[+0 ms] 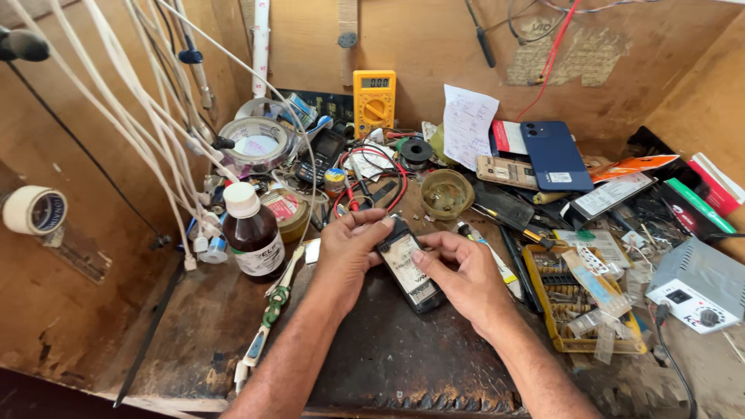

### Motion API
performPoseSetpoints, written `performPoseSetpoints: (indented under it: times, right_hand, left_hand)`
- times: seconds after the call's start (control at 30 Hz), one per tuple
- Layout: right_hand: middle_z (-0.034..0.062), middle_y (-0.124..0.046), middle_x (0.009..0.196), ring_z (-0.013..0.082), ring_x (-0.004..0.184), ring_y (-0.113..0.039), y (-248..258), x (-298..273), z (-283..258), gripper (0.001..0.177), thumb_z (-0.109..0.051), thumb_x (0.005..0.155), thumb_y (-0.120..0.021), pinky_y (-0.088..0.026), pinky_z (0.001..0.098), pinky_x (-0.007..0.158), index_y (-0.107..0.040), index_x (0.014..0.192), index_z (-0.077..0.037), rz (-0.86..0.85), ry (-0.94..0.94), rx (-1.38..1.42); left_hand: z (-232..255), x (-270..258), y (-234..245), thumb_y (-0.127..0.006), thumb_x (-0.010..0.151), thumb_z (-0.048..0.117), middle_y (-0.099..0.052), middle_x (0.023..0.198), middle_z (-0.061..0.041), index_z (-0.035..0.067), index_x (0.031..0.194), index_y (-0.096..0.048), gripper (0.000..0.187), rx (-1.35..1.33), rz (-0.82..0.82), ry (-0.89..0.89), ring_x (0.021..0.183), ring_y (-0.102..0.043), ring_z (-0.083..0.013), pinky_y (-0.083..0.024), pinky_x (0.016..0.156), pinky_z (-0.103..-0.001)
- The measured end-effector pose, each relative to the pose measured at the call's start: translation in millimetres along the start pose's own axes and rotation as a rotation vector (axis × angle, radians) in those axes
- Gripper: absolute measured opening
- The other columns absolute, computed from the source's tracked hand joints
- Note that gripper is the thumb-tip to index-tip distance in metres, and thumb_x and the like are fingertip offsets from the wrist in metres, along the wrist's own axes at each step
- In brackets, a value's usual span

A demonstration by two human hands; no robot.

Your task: The person disassembles a small electronic device, removes a component, and then reassembles the device using pliers to secure the casing. The task involves handling the device and its internal parts on a cluttered workbench.

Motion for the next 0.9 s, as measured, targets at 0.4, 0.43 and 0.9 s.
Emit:
performPoseSetpoints:
  times: [0.4,0.43,0.9]
  right_hand:
    - [0.0041,-0.080,0.088,0.0069,0.076,-0.073,6.3,-17.5,-35.6,0.019,-0.013,0.086,-0.078,-0.058,0.0224,0.068,-0.078,0.102,-0.002,0.218,0.306,-0.349]
    - [0.0041,-0.080,0.087,0.0068,0.075,-0.073,6.6,-19.8,-39.2,0.018,-0.011,0.086,-0.078,-0.058,0.0228,0.067,-0.078,0.101,-0.002,0.237,0.326,-0.337]
    - [0.0039,-0.079,0.089,0.0057,0.079,-0.072,13.1,-20.9,-39.3,0.016,-0.010,0.089,-0.076,-0.057,0.0224,0.070,-0.076,0.103,-0.002,0.300,0.358,-0.316]
  left_hand:
    - [7.3,-9.6,-9.4,-0.071,0.095,0.015,-0.078,0.100,-0.005,0.005,0.119,-0.076,0.027,0.130,-0.165,0.022,0.081,-0.072,-0.0082,-0.058,0.068,-0.024]
    - [7.0,-8.4,-10.6,-0.072,0.095,0.015,-0.078,0.100,-0.005,0.005,0.119,-0.076,0.026,0.112,-0.183,0.023,0.081,-0.072,-0.0081,-0.058,0.069,-0.024]
    - [7.1,-10.6,-13.1,-0.077,0.089,0.009,-0.079,0.103,-0.003,0.007,0.129,-0.073,0.041,0.084,-0.186,-0.061,0.087,-0.071,-0.0078,-0.057,0.071,-0.025]
Point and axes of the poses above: each hand's wrist, its own x-axis towards the middle knuckle, its own y-axis out of the back of the hand, z = x × y, the point moved 8 cm from there along x, towards the middle knuckle
